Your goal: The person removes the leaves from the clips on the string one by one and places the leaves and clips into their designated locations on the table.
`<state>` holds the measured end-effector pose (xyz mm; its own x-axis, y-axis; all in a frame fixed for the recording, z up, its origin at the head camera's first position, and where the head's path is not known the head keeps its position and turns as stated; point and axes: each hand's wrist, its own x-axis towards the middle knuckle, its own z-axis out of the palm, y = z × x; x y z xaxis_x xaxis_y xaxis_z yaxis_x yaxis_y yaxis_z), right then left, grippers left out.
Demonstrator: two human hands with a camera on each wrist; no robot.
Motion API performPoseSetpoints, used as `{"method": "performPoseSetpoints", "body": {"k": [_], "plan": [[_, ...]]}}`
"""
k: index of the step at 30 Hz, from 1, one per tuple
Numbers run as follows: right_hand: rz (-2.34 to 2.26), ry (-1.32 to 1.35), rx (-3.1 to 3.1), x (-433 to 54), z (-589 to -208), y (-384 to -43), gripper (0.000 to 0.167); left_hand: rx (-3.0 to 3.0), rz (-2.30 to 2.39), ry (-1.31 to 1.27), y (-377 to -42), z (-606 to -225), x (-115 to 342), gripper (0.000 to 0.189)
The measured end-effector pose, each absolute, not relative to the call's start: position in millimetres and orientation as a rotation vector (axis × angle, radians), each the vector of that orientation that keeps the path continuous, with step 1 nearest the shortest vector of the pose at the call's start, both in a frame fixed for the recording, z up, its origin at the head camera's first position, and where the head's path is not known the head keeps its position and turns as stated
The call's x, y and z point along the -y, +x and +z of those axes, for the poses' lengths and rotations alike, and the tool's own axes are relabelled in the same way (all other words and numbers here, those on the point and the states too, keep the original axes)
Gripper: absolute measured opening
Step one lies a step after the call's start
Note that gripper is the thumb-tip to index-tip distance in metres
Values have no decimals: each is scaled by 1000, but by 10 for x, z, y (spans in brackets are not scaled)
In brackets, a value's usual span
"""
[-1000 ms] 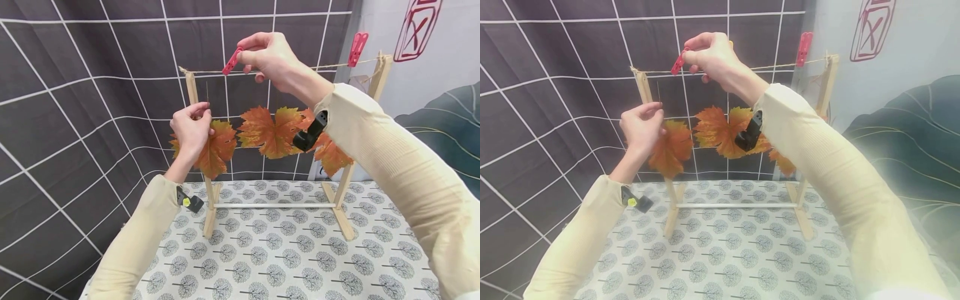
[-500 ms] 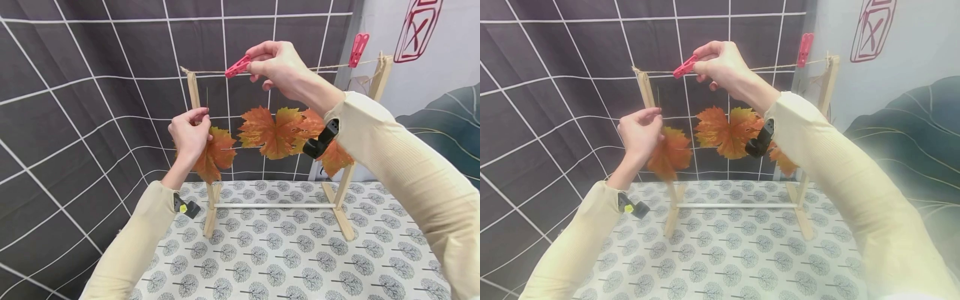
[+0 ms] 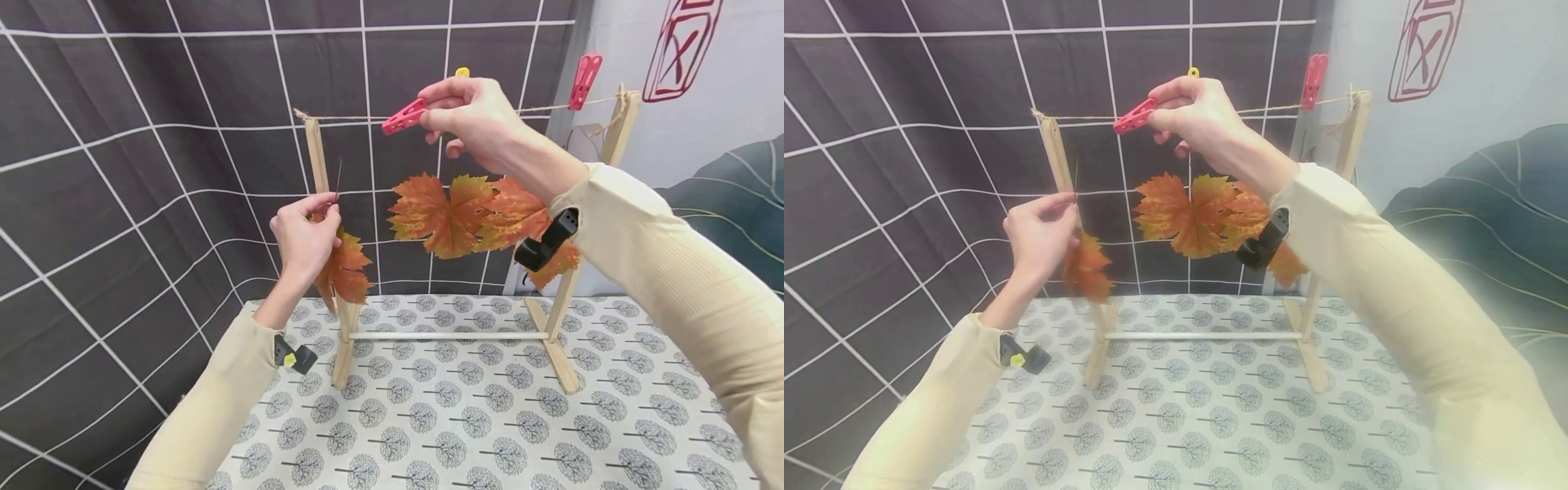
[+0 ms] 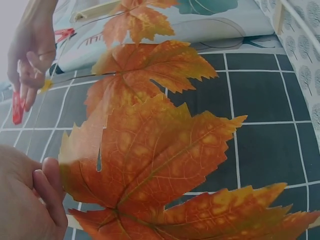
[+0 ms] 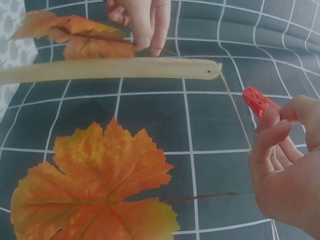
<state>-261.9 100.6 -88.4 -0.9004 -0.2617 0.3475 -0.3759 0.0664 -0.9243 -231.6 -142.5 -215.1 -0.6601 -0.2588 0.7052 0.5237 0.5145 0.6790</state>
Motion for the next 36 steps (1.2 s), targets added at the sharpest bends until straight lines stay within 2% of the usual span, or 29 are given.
{"method": "performPoseSetpoints", "body": {"k": [36], "plan": [[2052, 626, 2262, -1551, -1340, -2362, 30, 2131, -1045, -234, -2079, -2591, 1709, 24]]}}
